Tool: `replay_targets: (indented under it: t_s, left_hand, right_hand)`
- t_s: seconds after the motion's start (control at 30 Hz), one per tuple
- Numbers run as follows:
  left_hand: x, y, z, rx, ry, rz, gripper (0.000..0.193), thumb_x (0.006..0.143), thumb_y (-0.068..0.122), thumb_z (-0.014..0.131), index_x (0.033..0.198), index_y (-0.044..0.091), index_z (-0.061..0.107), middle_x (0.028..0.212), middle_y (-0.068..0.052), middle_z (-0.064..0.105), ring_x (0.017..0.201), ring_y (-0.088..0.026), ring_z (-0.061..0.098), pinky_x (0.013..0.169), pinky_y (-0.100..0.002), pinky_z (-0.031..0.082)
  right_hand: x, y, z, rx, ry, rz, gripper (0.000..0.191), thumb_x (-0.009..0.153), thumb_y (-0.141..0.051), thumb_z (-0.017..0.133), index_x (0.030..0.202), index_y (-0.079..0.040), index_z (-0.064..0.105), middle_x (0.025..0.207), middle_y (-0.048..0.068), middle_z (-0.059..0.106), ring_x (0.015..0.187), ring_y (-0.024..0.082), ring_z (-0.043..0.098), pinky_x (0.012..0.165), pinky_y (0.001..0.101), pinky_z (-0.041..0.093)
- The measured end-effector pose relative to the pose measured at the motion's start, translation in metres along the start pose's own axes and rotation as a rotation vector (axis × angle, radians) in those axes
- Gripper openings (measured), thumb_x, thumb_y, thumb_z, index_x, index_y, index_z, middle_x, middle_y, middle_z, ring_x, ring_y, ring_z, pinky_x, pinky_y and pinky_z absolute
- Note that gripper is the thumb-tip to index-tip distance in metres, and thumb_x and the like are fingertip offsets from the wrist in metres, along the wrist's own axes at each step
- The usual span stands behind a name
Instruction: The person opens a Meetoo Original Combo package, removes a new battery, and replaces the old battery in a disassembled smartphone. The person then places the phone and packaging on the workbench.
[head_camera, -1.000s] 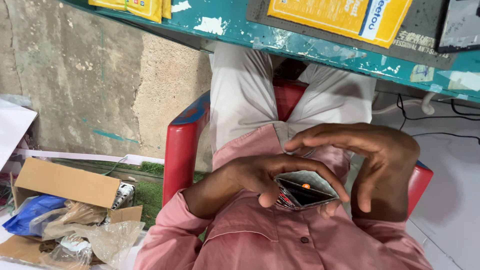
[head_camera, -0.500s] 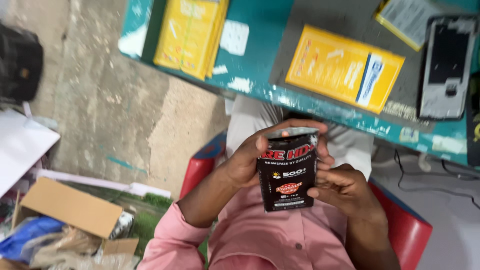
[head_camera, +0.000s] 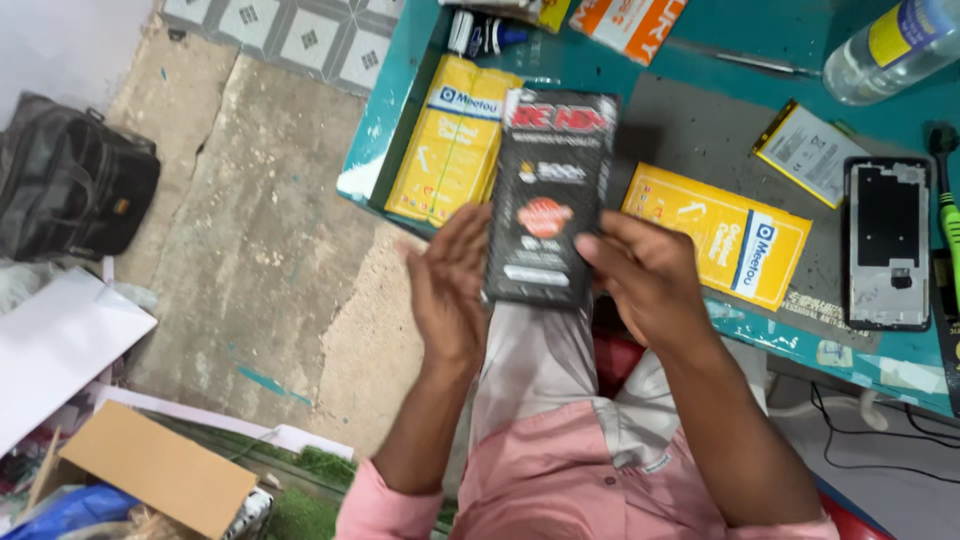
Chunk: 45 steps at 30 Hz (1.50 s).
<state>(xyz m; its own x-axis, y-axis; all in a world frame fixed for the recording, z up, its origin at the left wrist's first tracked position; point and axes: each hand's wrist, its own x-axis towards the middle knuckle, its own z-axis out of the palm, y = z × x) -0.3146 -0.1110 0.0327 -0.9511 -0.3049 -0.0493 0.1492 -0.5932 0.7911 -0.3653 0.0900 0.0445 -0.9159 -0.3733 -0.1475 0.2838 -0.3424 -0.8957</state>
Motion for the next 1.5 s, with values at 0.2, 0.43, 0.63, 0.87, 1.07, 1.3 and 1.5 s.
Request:
replay_targets:
  t_s: [0.2, 0.43, 0.63, 0.87, 1.07, 1.3, 1.5]
  left_hand:
    - [-0.016, -0.012, -0.039, 0.185, 0.155, 0.416, 0.073, 0.113, 0.052, 0.031, 0.149, -0.011, 0.041, 0.143, -0.026, 0.056, 0.13, -0.035, 0.06, 0.118, -0.05, 0.047]
    - [-0.018, -0.01, -0.042, 0.461, 0.111, 0.448, 0.06, 0.116, 0.04, 0.035, 0.145, -0.011, 0.046, 0.147, -0.024, 0.054, 0.136, -0.032, 0.058, 0.121, -0.047, 0.045]
    - [-0.015, -0.009, -0.04, 0.538, 0.108, 0.435, 0.055, 0.116, 0.034, 0.035, 0.144, -0.011, 0.048, 0.147, -0.024, 0.054, 0.137, -0.032, 0.057, 0.12, -0.046, 0.045]
    - [-0.017, -0.011, -0.042, 0.535, 0.095, 0.443, 0.051, 0.116, 0.032, 0.037, 0.144, -0.009, 0.048, 0.149, -0.023, 0.052, 0.139, -0.031, 0.056, 0.122, -0.046, 0.046]
    - [-0.018, -0.013, -0.042, 0.505, 0.059, 0.453, 0.049, 0.116, 0.029, 0.04, 0.146, -0.009, 0.046, 0.152, -0.023, 0.048, 0.143, -0.032, 0.052, 0.125, -0.047, 0.042]
    - [-0.022, -0.014, -0.04, 0.542, 0.062, 0.438, 0.05, 0.115, 0.029, 0.041, 0.146, -0.009, 0.046, 0.154, -0.023, 0.046, 0.144, -0.031, 0.051, 0.124, -0.046, 0.043]
    - [-0.027, -0.014, -0.036, 0.598, 0.08, 0.424, 0.048, 0.115, 0.029, 0.042, 0.146, -0.007, 0.048, 0.154, -0.021, 0.047, 0.144, -0.03, 0.051, 0.124, -0.044, 0.043]
  right_hand:
    - [0.078, 0.004, 0.051, 0.016, -0.003, 0.037, 0.029, 0.1, -0.017, 0.066, 0.12, 0.004, 0.066, 0.108, 0.011, 0.075, 0.088, 0.015, 0.075, 0.079, 0.0311, 0.063]
    - [0.103, 0.012, 0.086, -0.005, -0.002, 0.037, 0.031, 0.099, -0.017, 0.068, 0.119, 0.007, 0.067, 0.106, 0.013, 0.077, 0.088, 0.019, 0.077, 0.077, 0.034, 0.066]
    - [0.105, 0.008, 0.09, -0.296, 0.063, 0.058, 0.029, 0.094, -0.02, 0.073, 0.106, 0.006, 0.072, 0.089, 0.012, 0.077, 0.072, 0.015, 0.076, 0.065, 0.0286, 0.066]
    - [0.107, -0.005, 0.097, -0.742, 0.075, -0.002, 0.032, 0.09, -0.027, 0.078, 0.081, 0.002, 0.07, 0.069, 0.007, 0.073, 0.056, 0.01, 0.071, 0.05, 0.0244, 0.059]
    - [0.105, -0.015, 0.106, -0.923, 0.103, 0.031, 0.035, 0.088, -0.032, 0.08, 0.08, 0.001, 0.071, 0.064, 0.008, 0.072, 0.049, 0.011, 0.066, 0.044, 0.026, 0.054]
    - [0.079, -0.022, 0.096, -0.956, 0.122, -0.103, 0.034, 0.088, -0.03, 0.082, 0.088, 0.002, 0.071, 0.064, 0.009, 0.07, 0.05, 0.011, 0.066, 0.046, 0.0277, 0.05]
    - [0.002, -0.041, 0.028, -1.102, 0.272, -0.417, 0.029, 0.092, -0.029, 0.084, 0.106, -0.005, 0.074, 0.09, 0.009, 0.077, 0.077, 0.015, 0.075, 0.066, 0.0293, 0.058]
